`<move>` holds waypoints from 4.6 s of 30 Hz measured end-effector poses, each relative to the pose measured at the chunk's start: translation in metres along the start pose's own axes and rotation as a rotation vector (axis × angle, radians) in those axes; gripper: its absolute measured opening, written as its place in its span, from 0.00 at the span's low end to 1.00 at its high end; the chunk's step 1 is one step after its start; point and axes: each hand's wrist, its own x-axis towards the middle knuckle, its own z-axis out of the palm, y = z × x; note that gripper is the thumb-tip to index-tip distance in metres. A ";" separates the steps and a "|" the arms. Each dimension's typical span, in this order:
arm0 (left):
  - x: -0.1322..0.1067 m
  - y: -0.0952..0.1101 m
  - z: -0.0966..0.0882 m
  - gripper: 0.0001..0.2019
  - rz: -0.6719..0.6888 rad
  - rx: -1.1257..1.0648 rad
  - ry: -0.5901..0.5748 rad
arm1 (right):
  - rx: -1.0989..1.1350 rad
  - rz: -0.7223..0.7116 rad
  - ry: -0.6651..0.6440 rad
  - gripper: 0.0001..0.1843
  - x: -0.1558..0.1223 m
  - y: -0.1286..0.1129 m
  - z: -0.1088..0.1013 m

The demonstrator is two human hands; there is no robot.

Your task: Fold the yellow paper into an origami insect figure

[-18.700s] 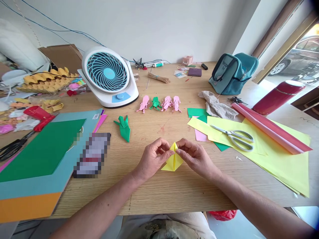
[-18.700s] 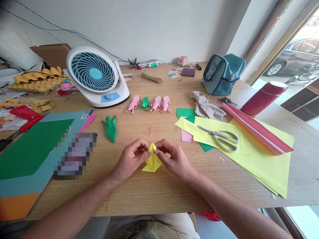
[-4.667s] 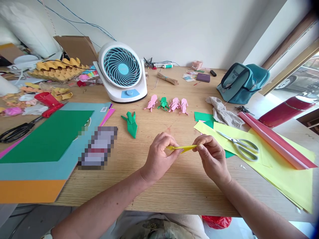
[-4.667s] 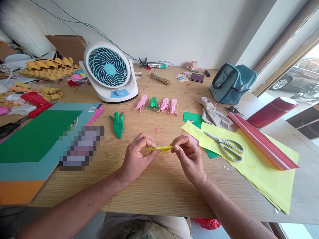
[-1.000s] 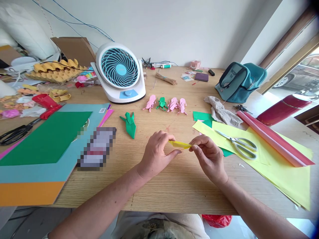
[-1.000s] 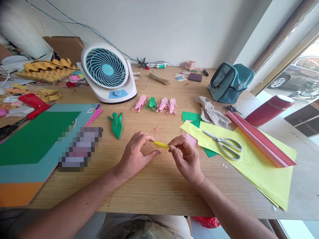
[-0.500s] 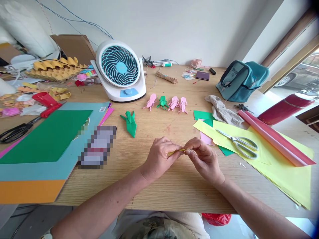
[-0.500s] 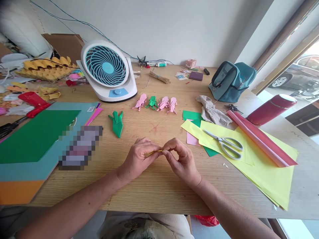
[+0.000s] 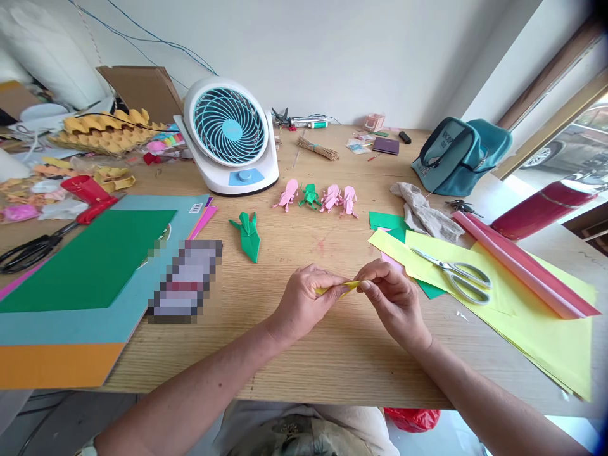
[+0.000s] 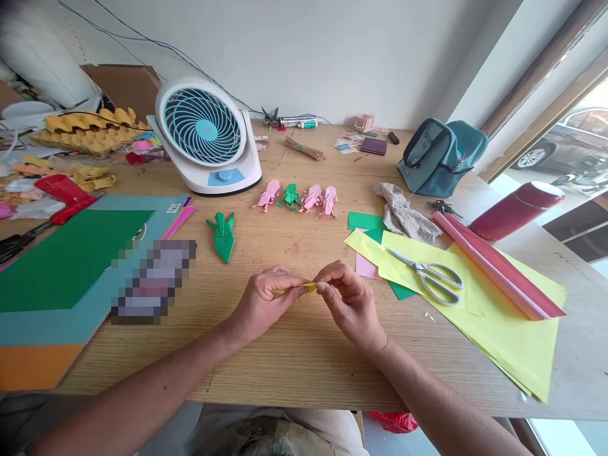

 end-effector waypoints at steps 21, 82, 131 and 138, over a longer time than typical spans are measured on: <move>0.001 0.003 -0.002 0.07 0.030 0.118 0.023 | -0.066 -0.022 -0.023 0.04 0.003 0.000 -0.002; -0.001 0.013 -0.009 0.06 0.213 0.149 0.179 | 0.064 0.011 -0.027 0.04 0.003 -0.001 -0.003; 0.001 0.007 -0.017 0.02 0.310 0.392 0.146 | -0.062 -0.043 -0.019 0.04 0.004 0.000 -0.008; 0.001 0.005 -0.017 0.03 0.287 0.466 0.136 | -0.124 -0.054 -0.018 0.04 0.003 0.001 -0.007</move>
